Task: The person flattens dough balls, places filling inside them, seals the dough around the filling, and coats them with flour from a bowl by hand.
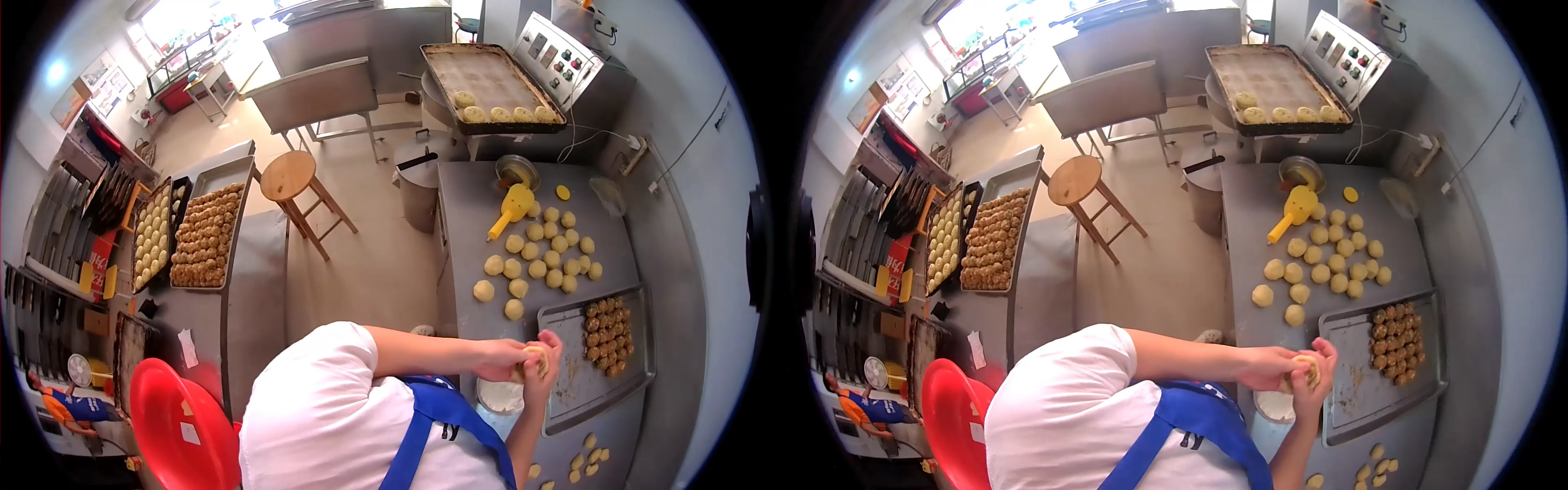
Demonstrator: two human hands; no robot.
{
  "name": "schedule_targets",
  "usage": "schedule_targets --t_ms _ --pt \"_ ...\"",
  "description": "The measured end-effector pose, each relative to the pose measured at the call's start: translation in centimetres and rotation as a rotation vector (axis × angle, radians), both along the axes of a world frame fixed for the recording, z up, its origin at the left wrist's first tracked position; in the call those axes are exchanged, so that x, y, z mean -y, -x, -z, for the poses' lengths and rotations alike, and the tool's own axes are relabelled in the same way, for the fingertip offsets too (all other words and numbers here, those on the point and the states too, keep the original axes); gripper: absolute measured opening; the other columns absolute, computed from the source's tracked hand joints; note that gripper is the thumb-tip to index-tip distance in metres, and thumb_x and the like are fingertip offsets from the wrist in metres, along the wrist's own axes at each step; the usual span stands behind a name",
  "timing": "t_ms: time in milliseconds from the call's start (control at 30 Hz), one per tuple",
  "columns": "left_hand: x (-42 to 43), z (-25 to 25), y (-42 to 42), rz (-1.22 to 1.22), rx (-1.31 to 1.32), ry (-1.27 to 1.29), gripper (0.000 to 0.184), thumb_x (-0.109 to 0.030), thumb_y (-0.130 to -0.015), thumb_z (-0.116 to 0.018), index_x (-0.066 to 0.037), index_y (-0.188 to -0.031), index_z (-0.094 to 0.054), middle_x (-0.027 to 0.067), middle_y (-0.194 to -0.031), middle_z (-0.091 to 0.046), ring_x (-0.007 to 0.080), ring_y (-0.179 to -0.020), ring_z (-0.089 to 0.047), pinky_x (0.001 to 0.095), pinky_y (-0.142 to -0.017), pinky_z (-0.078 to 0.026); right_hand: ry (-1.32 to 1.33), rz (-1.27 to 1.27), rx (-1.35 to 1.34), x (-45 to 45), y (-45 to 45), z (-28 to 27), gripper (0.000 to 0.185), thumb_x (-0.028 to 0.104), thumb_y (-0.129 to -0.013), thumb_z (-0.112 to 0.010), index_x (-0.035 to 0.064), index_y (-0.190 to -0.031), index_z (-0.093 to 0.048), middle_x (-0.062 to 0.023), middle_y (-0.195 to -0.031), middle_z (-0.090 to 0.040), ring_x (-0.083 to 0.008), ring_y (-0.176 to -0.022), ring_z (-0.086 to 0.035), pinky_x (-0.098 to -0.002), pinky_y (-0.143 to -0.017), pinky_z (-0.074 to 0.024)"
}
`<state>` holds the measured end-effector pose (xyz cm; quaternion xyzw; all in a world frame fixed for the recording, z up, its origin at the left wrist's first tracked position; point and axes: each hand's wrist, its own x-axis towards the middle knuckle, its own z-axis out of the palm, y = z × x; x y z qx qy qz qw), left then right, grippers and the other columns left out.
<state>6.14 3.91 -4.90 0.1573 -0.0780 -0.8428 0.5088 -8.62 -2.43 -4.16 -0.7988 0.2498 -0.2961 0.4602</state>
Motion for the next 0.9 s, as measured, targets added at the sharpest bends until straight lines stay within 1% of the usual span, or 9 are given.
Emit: schedule_targets --t_ms 100,200,333,400,467,500,667,733,900 --pt "1.3 0.1 1.0 -0.124 -0.069 0.031 0.038 -0.029 -0.105 -0.051 -0.005 -0.134 -0.048 0.0050 -0.131 -0.055 0.0152 -0.118 -0.056 0.0318 -0.105 -0.045 -0.154 0.587 0.353 -0.8 -2.7 2.6 0.058 0.042 -0.090 -0.060 -0.0021 -0.126 -0.052 -0.0157 -0.136 -0.047 -0.0288 -0.121 -0.050 -0.0412 -0.103 -0.0409" --pt "1.2 0.2 1.0 -0.221 -0.116 0.030 0.038 -0.032 -0.106 -0.048 -0.006 -0.134 -0.047 0.0050 -0.130 -0.056 0.0171 -0.118 -0.057 0.0341 -0.105 -0.046 0.174 0.348 0.299 -2.1 -2.1 -0.4 0.061 0.045 -0.092 -0.055 -0.0037 -0.129 -0.048 -0.0163 -0.137 -0.047 -0.0281 -0.121 -0.050 -0.0417 -0.104 -0.0408" --pt "0.2 -1.2 1.8 -0.079 0.192 0.043 0.034 -0.029 -0.108 -0.041 -0.006 -0.132 -0.047 0.0046 -0.123 -0.056 0.0167 -0.118 -0.056 0.0372 -0.103 -0.047 0.168 0.090 -0.008 0.6 1.2 -1.1 0.052 0.039 -0.089 -0.053 -0.0046 -0.117 -0.056 -0.0176 -0.136 -0.049 -0.0284 -0.120 -0.052 -0.0412 -0.096 -0.0459" --pt "0.9 -1.5 2.9 -0.166 0.018 0.120 0.034 -0.027 -0.107 -0.042 -0.005 -0.132 -0.046 0.0055 -0.126 -0.055 0.0168 -0.120 -0.054 0.0371 -0.105 -0.046 0.172 0.152 0.018 0.8 0.9 0.4 0.046 0.034 -0.087 -0.053 -0.0048 -0.111 -0.058 -0.0181 -0.136 -0.050 -0.0289 -0.118 -0.053 -0.0407 -0.094 -0.0467" --pt "1.3 -2.7 2.5 -0.170 -0.007 0.195 0.035 -0.025 -0.107 -0.043 -0.004 -0.135 -0.045 0.0058 -0.128 -0.054 0.0166 -0.121 -0.053 0.0370 -0.106 -0.045 -0.102 0.597 0.541 0.0 -0.5 1.7 0.050 0.038 -0.090 -0.049 -0.0046 -0.115 -0.058 -0.0188 -0.135 -0.050 -0.0300 -0.118 -0.054 -0.0406 -0.096 -0.0460" --pt "1.5 -3.1 2.2 -0.174 -0.033 0.268 0.036 -0.024 -0.107 -0.043 -0.003 -0.137 -0.043 0.0062 -0.130 -0.053 0.0165 -0.122 -0.052 0.0369 -0.107 -0.045 0.121 0.738 0.419 -0.7 -2.0 0.1 0.057 0.045 -0.092 -0.045 -0.0043 -0.119 -0.058 -0.0189 -0.137 -0.050 -0.0303 -0.120 -0.054 -0.0406 -0.099 -0.0447" --pt "0.7 -2.8 0.5 -0.068 0.067 0.114 0.042 -0.023 -0.107 -0.044 -0.004 -0.144 -0.037 0.0068 -0.131 -0.052 0.0166 -0.125 -0.050 0.0363 -0.111 -0.041 -0.078 0.229 0.203 0.0 0.8 -2.1 0.051 0.038 -0.095 -0.042 -0.0043 -0.120 -0.057 -0.0187 -0.130 -0.055 -0.0321 -0.119 -0.056 -0.0430 -0.101 -0.0446" --pt "0.2 -3.5 2.1 -0.127 0.307 0.107 0.042 -0.024 -0.107 -0.044 -0.005 -0.144 -0.037 0.0055 -0.130 -0.052 0.0158 -0.123 -0.051 0.0358 -0.108 -0.043 0.283 0.148 0.026 1.0 0.9 -2.3 0.047 0.032 -0.094 -0.041 -0.0049 -0.118 -0.057 -0.0177 -0.127 -0.058 -0.0317 -0.116 -0.057 -0.0431 -0.099 -0.0461" --pt "1.9 -5.0 1.9 -0.141 0.071 0.259 0.046 -0.021 -0.105 -0.049 -0.005 -0.146 -0.036 0.0044 -0.128 -0.052 0.0135 -0.119 -0.052 0.0335 -0.102 -0.045 0.131 0.636 0.405 -1.0 -2.6 -3.0 0.053 0.033 -0.093 -0.040 -0.0043 -0.127 -0.054 -0.0165 -0.136 -0.054 -0.0307 -0.121 -0.056 -0.0401 -0.103 -0.0442"
